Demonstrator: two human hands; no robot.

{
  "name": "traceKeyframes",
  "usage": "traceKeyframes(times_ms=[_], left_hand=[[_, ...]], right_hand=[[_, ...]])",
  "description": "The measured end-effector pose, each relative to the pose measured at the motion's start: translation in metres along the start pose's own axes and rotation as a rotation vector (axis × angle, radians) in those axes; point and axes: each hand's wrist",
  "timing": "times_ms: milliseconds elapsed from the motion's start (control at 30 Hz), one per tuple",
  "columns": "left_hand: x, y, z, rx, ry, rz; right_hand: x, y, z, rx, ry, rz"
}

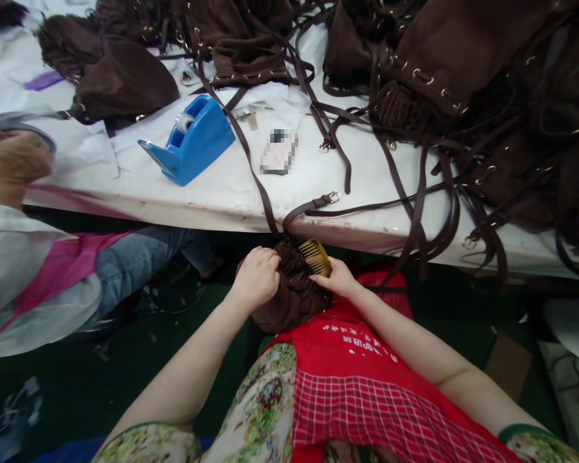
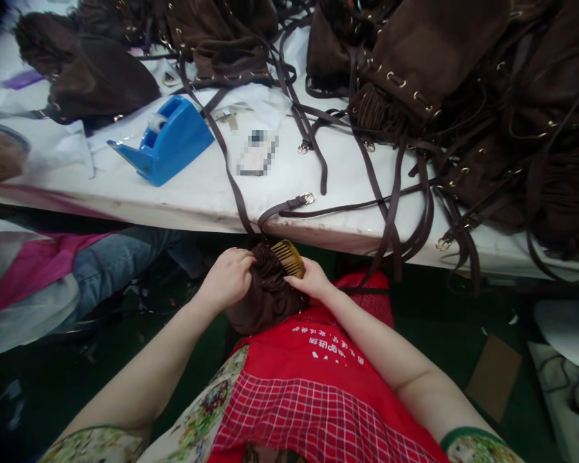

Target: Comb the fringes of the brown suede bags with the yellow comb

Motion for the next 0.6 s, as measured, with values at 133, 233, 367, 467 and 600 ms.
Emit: traceKeyframes(times_ms=[133, 233, 367, 467, 600], left_hand=[[0.018, 0.014, -0.009, 0.015, 0.199, -0.057], [0.015, 0.023, -0.002, -0.043, 0.215, -0.051], [0.009, 0.034, 0.014, -0.077, 0.362, 0.064], [0.014, 0.035, 0.012, 0.033, 0.59, 0.156], [0.019, 0.013, -0.008, 0.102, 0.82, 0.018]], right_hand=[[0.014, 0.007, -0.002, 0.079, 0.214, -0.059], [0.015, 0.007, -0.003, -0.061, 0.42, -0.031], [0.006, 0.004, 0.0, -0.356, 0.473, 0.088], [-0.001, 0.005, 0.002, -0.464, 0.546, 0.057], [-0.02, 0.023, 0.006, -0.349, 0.593, 0.041]])
Point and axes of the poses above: each hand's wrist, its own x-axis towards the middle knuckle, its own z-axis out of the back of the hand, y = z × x, and after that the axes turned 12 degrees about -y, right-handed
